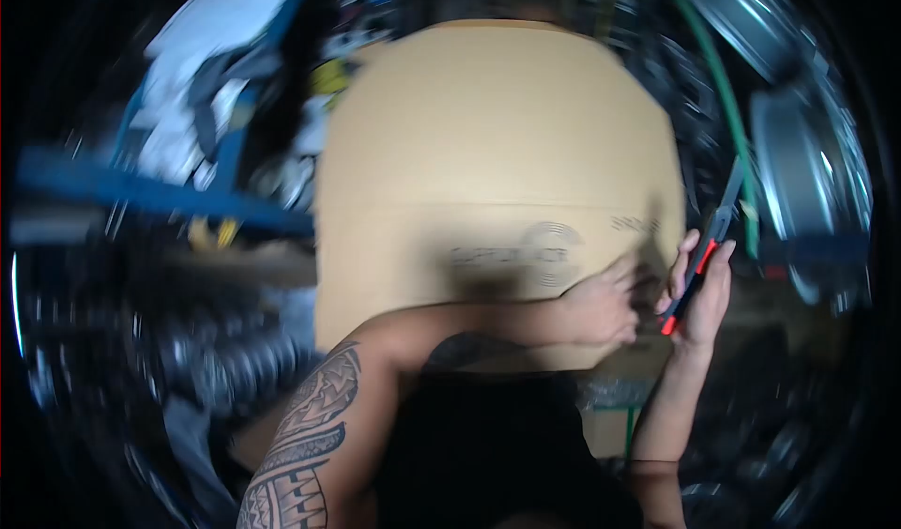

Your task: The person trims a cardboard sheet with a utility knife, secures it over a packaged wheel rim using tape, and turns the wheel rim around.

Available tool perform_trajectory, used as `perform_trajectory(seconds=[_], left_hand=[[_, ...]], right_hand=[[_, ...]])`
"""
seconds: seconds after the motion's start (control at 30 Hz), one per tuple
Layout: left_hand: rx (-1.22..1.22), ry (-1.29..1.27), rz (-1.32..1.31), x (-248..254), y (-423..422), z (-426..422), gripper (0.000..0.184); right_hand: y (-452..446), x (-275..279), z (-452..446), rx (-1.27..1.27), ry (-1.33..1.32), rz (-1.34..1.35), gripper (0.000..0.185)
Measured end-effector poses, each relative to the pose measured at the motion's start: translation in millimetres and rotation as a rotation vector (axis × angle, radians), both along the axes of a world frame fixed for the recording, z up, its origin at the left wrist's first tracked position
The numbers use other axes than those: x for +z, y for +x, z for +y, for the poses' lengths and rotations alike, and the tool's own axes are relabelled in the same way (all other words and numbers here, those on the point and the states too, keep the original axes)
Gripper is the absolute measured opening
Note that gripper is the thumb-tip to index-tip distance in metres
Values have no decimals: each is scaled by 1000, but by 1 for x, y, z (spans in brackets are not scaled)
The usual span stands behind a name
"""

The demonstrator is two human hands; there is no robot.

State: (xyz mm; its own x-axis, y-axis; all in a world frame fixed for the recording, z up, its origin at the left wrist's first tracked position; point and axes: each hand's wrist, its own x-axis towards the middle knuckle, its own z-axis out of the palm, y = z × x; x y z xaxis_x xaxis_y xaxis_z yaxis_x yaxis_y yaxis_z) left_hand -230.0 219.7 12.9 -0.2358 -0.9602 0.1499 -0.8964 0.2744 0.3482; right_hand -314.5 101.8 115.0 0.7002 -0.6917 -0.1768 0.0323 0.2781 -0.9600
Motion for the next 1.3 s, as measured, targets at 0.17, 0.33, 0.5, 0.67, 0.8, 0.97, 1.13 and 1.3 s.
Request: perform_trajectory(seconds=[0.17, 0.33, 0.5, 0.67, 0.8, 0.97, 1.13, 1.3], left_hand=[[638, 72, 178, 4, 11, 170, 68], [1840, 107, -1, 14, 2, 266, 82], [1934, -320, 173, -18, 2, 281, 93], [1557, -1120, 1039, -46, 12, 281, 77], [1791, -1115, 587, -40, -45, 258, 81], [1763, -966, 964, -37, -73, 240, 121], [1582, -1164, 1136, -44, -72, 238, 128], [1581, -1209, 1233, -48, -75, 237, 131]], right_hand=[[95, -25, 36, 763, -44, 182, 33], [138, -67, 84, 1173, 12, 152, 17], [136, -72, 98, 1102, 172, 203, 18], [142, -78, 106, 1011, 93, 204, 30], [147, -83, 104, 1043, 24, 186, 34], [166, -34, 142, 1280, -703, 123, 30], [200, 28, 226, 1510, -2032, -1019, 27], [217, 17, 292, 1800, -2002, -1648, 16]])
